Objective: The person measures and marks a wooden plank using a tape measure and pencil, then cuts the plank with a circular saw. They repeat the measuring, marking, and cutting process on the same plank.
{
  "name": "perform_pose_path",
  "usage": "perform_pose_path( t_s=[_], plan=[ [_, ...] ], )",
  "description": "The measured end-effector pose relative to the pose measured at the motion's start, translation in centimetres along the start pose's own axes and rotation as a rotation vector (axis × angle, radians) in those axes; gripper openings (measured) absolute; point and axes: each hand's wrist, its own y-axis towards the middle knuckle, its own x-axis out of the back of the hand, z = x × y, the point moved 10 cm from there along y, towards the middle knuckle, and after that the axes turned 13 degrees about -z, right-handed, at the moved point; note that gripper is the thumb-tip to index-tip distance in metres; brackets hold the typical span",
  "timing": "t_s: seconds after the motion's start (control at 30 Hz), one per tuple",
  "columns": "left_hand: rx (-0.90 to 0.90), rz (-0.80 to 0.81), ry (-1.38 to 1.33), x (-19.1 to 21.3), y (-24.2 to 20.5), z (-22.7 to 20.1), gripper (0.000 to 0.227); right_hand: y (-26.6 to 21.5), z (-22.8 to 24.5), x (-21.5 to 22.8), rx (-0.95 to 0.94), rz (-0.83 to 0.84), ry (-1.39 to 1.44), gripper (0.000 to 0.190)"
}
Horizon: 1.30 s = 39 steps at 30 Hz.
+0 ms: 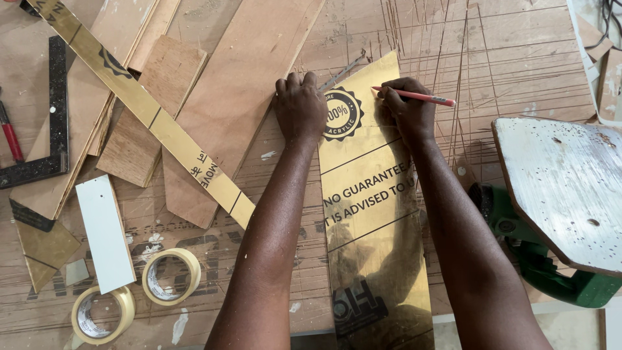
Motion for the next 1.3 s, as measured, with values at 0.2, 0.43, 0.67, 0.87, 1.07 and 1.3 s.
perform_pose_path(
  t_s=[0.2,0.43,0.67,0.87,1.07,1.3],
  plan=[
    [0.012,0.038,0.010,-0.3,-0.1,0.1,0.017,-0.2,0.3,-0.2,-0.014,-0.012,-0.004,0.012],
    [0.010,0.037,0.008,-0.7,-0.1,0.2,0.017,-0.1,0.2,-0.1,-0.015,-0.018,-0.036,0.013],
    [0.013,0.030,-0.005,-0.1,-0.1,0.1,0.017,-0.1,-0.2,-0.4,-0.056,0.000,0.048,0.013],
    [0.017,0.027,0.002,-0.2,-0.1,0.1,0.018,-0.4,0.1,-0.5,-0.095,0.010,0.048,0.013],
    [0.018,0.003,-0.048,-0.5,0.0,0.4,0.018,0.3,0.2,0.3,-0.069,-0.029,0.165,0.017],
    [0.142,0.031,-0.275,1.6,-2.3,3.7,0.019,-1.7,4.4,0.1,0.500,-0.183,-0.332,0.016]
  ],
)
